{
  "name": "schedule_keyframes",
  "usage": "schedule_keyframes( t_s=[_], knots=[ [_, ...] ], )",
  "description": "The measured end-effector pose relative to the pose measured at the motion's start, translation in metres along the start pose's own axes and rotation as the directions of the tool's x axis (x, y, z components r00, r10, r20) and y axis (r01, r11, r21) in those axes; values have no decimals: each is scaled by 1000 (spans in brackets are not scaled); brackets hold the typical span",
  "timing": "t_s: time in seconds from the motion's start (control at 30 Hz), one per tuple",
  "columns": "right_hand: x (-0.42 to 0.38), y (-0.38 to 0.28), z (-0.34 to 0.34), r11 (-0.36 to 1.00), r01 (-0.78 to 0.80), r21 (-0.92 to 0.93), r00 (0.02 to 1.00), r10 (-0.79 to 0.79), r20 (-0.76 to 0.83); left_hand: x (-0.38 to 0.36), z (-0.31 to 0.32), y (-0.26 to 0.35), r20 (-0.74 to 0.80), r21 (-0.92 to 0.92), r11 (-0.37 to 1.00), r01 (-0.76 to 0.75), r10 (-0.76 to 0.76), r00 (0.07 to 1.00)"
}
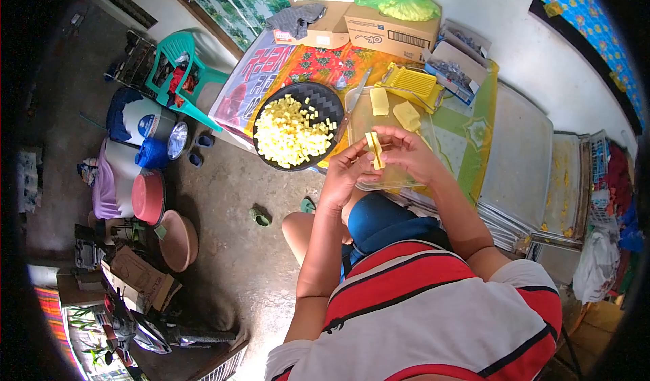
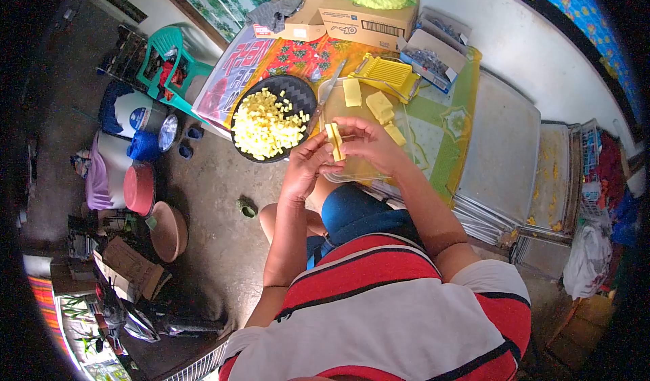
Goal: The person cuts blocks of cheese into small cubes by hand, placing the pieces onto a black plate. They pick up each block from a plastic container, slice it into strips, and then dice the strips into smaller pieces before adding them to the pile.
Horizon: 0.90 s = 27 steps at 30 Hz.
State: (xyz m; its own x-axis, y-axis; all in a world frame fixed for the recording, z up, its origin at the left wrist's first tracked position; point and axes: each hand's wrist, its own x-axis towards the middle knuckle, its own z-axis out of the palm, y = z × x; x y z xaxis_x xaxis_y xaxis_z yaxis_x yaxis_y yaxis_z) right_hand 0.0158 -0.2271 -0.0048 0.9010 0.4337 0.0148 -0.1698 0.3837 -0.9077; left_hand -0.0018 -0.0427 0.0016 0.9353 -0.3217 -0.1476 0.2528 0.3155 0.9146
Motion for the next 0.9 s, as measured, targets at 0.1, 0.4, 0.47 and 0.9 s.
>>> schedule_keyframes(
  t_s=[0.1, 0.4, 0.47, 0.9],
  knots=[
    [0, -4, 4, 999, -10, -35, 1000, 10, -1, 1, 2, 1, 13, 120, 991, -52, 51, 999],
    [10, 23, -38, 645, -313, -697, 946, 143, -292, 7, -6, -10, -94, -105, 993, 52, -62, 994],
    [13, 68, -67, 495, -236, -836, 968, 46, -246, 6, -4, -10, -99, -99, 994, 52, -62, 993],
    [10, 20, -19, 948, -96, -303, 993, 114, 41, 3, -2, -19, -61, 393, 918, -53, 83, 995]
  ],
)
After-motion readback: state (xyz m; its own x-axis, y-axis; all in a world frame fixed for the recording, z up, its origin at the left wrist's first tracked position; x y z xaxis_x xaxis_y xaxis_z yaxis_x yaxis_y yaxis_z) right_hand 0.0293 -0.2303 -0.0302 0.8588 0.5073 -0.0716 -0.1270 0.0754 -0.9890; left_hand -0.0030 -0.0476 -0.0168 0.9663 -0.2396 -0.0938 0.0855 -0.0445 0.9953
